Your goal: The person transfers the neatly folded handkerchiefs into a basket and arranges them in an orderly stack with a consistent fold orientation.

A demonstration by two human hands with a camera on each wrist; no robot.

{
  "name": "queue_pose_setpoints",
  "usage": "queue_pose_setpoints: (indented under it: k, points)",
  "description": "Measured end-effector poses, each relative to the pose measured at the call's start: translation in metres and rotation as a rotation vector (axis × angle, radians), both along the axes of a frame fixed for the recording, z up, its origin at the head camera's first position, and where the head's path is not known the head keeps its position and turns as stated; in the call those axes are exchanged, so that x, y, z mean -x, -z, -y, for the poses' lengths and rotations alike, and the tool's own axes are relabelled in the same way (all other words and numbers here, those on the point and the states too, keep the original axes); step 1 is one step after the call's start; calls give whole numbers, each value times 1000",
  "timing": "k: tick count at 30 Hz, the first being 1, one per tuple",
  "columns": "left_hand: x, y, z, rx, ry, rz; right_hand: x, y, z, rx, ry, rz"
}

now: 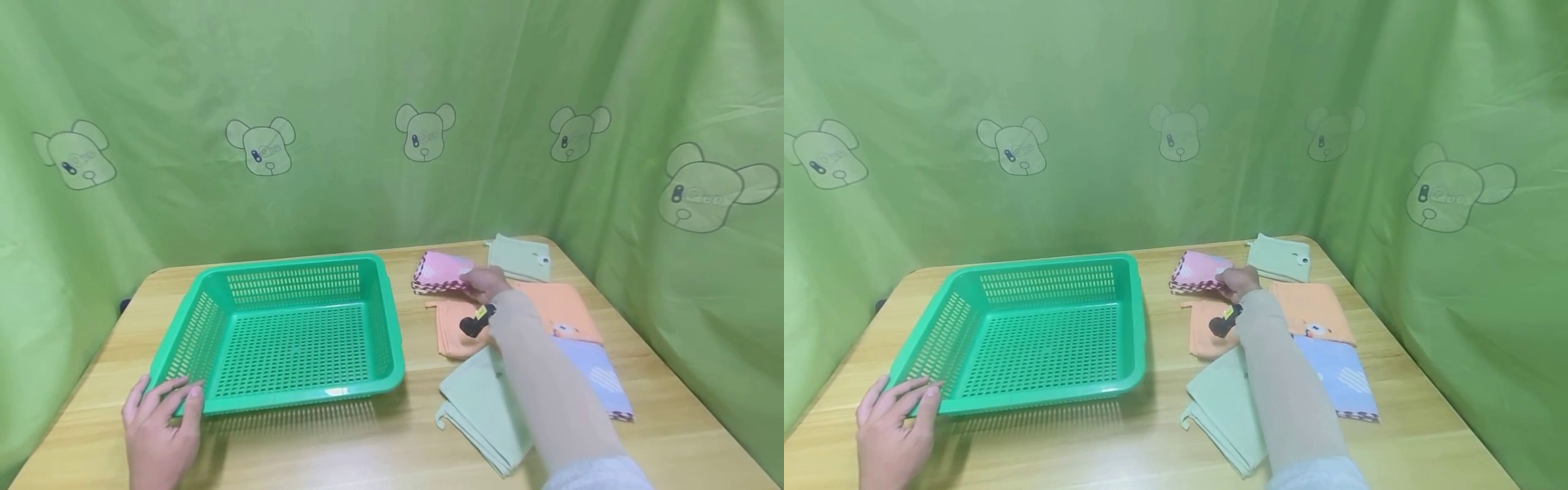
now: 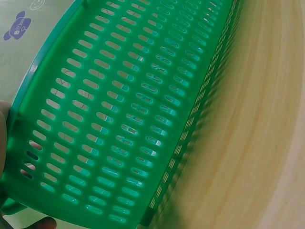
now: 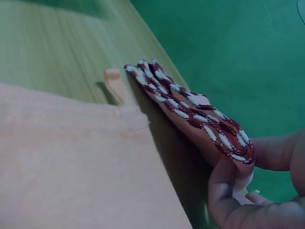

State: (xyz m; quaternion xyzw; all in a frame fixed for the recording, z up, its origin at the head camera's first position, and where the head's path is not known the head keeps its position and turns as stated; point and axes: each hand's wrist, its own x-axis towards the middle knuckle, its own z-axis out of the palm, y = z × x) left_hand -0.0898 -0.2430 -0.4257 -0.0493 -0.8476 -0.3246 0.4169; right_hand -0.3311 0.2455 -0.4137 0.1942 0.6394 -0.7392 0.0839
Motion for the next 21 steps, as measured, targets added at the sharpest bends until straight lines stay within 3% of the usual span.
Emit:
queue_pose_setpoints:
  k: [3,7,16,21]
  points:
    - [0,-1,-1,-1,-9,11,-2,-4,-2,57,-54,19]
    - [0,-2,-1,0,-10,21,-4,-5,-3,37,-105,24]
    - [0,-1,0,-14,5,31,0,-3,-1,33,-92,34]
    - [0,-1,0,-8,-3,26,0,-2,0,-75,-113,26]
